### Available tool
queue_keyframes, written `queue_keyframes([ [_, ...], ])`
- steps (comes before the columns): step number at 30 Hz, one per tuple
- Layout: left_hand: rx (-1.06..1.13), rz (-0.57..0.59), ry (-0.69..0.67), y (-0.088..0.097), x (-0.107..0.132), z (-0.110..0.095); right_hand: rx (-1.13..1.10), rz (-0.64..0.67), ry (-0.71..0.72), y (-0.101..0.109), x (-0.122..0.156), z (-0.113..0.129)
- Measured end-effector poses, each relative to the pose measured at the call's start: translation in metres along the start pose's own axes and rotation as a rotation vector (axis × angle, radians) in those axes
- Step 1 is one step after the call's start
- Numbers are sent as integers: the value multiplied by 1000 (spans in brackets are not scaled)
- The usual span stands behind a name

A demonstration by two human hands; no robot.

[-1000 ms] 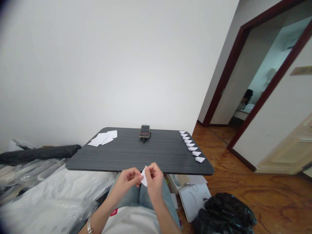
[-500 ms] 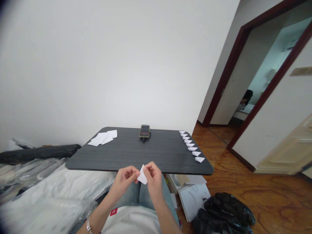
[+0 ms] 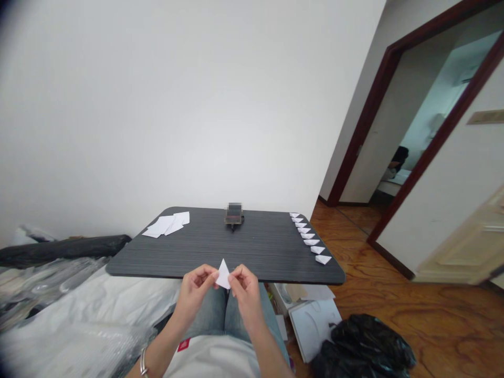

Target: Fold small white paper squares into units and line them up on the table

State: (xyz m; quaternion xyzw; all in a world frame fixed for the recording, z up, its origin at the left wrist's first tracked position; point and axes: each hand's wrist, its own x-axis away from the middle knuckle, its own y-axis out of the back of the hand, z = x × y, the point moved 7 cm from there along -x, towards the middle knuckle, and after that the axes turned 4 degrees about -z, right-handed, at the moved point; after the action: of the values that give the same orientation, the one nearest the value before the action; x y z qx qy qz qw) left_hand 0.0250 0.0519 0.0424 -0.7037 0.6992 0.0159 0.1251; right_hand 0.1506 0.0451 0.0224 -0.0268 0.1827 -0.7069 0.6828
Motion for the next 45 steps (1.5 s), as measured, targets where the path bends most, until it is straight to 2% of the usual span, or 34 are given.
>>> queue_keyframes([
  [18, -29, -61, -5, 9, -3, -2, -33, 30, -26, 2, -2, -6],
  [28, 42, 48, 71, -2, -1, 4, 132, -35, 3, 6, -2, -2],
  [35, -34, 52, 34, -1, -2, 0, 186, 22, 31, -1, 2, 1],
  [39, -65, 11, -11, 2, -1, -5, 178, -21, 57, 1, 2, 3],
  [42, -79, -19, -38, 3, 0, -7, 192, -81, 130, 5, 1, 9],
  [45, -102, -27, -55, 4, 0, -8, 227, -73, 173, 6, 1, 11],
])
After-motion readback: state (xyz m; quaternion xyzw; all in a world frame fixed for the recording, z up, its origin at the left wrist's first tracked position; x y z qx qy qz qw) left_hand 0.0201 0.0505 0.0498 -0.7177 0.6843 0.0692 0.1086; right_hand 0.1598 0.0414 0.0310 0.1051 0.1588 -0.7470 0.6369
